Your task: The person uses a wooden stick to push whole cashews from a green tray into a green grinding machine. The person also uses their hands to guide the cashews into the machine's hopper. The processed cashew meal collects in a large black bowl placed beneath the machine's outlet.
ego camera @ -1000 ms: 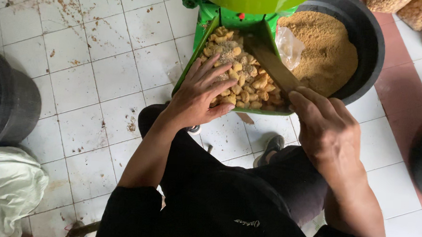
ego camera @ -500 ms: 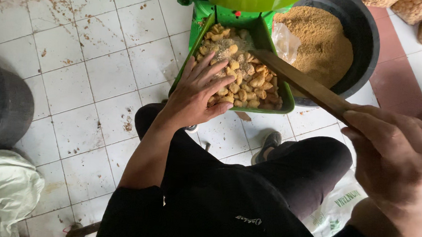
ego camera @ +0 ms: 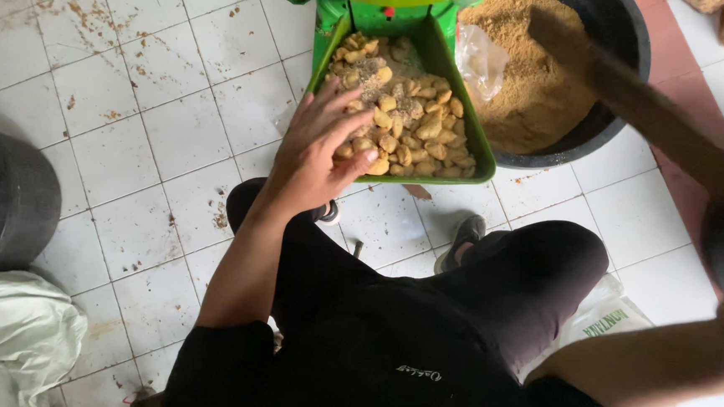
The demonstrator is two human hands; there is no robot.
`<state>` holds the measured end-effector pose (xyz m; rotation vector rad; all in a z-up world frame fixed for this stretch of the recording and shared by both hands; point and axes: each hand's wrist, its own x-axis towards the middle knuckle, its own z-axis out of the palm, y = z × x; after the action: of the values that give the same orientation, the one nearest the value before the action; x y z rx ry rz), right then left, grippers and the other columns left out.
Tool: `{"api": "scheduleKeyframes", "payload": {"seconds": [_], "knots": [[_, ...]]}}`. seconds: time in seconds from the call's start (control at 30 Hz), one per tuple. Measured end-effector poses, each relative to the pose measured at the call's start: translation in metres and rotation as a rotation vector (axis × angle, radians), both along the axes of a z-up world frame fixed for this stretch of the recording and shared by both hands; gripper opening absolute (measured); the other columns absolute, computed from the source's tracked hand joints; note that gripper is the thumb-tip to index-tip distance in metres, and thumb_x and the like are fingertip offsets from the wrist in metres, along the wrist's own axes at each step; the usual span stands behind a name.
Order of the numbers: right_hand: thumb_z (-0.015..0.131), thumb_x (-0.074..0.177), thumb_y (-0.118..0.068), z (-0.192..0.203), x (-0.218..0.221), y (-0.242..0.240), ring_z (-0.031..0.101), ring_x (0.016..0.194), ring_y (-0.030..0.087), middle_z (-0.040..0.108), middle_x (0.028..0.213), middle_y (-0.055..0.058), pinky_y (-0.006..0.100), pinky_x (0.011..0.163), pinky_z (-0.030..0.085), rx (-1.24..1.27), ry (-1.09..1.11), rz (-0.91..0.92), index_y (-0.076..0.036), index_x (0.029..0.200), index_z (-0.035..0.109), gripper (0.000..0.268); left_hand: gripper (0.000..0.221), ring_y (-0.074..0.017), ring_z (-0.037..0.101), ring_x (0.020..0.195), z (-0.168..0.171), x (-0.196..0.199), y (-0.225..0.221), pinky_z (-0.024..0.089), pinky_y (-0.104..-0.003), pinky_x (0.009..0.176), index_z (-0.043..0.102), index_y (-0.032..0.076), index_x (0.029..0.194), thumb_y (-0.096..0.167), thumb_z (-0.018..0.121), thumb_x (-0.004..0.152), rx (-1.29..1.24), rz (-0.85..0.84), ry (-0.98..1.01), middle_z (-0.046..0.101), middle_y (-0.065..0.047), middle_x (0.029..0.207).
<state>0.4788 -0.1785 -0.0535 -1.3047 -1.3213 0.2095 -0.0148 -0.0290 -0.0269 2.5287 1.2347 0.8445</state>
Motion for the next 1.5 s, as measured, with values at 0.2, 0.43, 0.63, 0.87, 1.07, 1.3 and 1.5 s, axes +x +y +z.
{"api": "scheduleKeyframes", "payload": {"seconds": [0.2,0.43,0.63,0.87,1.07,1.3,1.5], "knots": [[0.062,0.124,-0.012,-0.125,0.013,0.077,0.060,0.061,0.015,0.063,0.094,0.012,0.027,0.052,0.051,0.056,0.363,-0.281,0.001,0.123,0.060,0.013,0.035,-0.0367,0.050,0.148,0.006,0.001,-0.006,0.043,-0.046,0.125,0.064,0.002,0.135,0.020,0.070,0.105,0.007,0.069,-0.159,0.057,-0.016,0.152],[0.065,0.101,-0.013,-0.251,-0.021,0.138,0.071,0.074,0.029,0.076,0.093,0.018,0.043,0.068,0.057,-0.455,0.079,-0.430,-0.004,0.111,0.071,0.015,0.030,-0.0292,0.060,0.142,0.002,-0.003,-0.002,0.047,-0.040,0.125,0.060,0.000,0.139,0.015,0.065,0.112,-0.095,0.194,-0.350,0.061,-0.018,0.150],[0.067,0.097,-0.017,-0.253,-0.030,0.140,0.072,0.092,0.039,0.076,0.098,0.018,0.048,0.083,0.055,-0.630,0.032,-0.370,-0.010,0.108,0.074,0.015,0.037,-0.0261,0.060,0.141,-0.007,-0.005,0.003,0.046,-0.038,0.125,0.056,-0.005,0.145,0.017,0.065,0.116,-0.164,0.246,-0.475,0.062,-0.020,0.148],[0.067,0.095,-0.017,-0.230,-0.021,0.132,0.071,0.096,0.036,0.077,0.100,0.013,0.048,0.083,0.054,-0.700,0.059,-0.345,-0.015,0.109,0.076,0.017,0.035,-0.0263,0.066,0.136,-0.010,-0.010,0.008,0.051,-0.037,0.119,0.060,-0.005,0.140,0.019,0.067,0.116,-0.102,0.374,-0.363,0.067,-0.020,0.141],[0.066,0.095,-0.017,-0.241,-0.020,0.134,0.071,0.097,0.037,0.076,0.102,0.016,0.047,0.086,0.055,-0.655,0.033,-0.284,-0.011,0.113,0.075,0.021,0.033,-0.0268,0.067,0.133,-0.017,-0.013,0.012,0.053,-0.037,0.118,0.062,-0.004,0.139,0.018,0.068,0.115,-0.062,0.388,-0.354,0.069,-0.019,0.138],[0.063,0.096,-0.022,-0.233,-0.026,0.140,0.069,0.099,0.040,0.074,0.104,0.019,0.050,0.088,0.053,-0.801,0.010,-0.255,-0.015,0.116,0.076,0.024,0.032,-0.0246,0.067,0.130,-0.014,-0.007,0.014,0.054,-0.035,0.112,0.061,-0.003,0.137,0.015,0.067,0.112,-0.086,0.478,-0.313,0.068,-0.018,0.137],[0.064,0.097,-0.025,-0.231,-0.029,0.140,0.066,0.104,0.041,0.073,0.109,0.018,0.051,0.090,0.051,-0.872,-0.030,-0.203,-0.019,0.121,0.075,0.027,0.035,-0.0226,0.065,0.131,-0.012,-0.001,0.011,0.052,-0.032,0.112,0.059,-0.003,0.139,0.014,0.065,0.109,-0.168,0.499,-0.353,0.066,-0.018,0.140]]}}
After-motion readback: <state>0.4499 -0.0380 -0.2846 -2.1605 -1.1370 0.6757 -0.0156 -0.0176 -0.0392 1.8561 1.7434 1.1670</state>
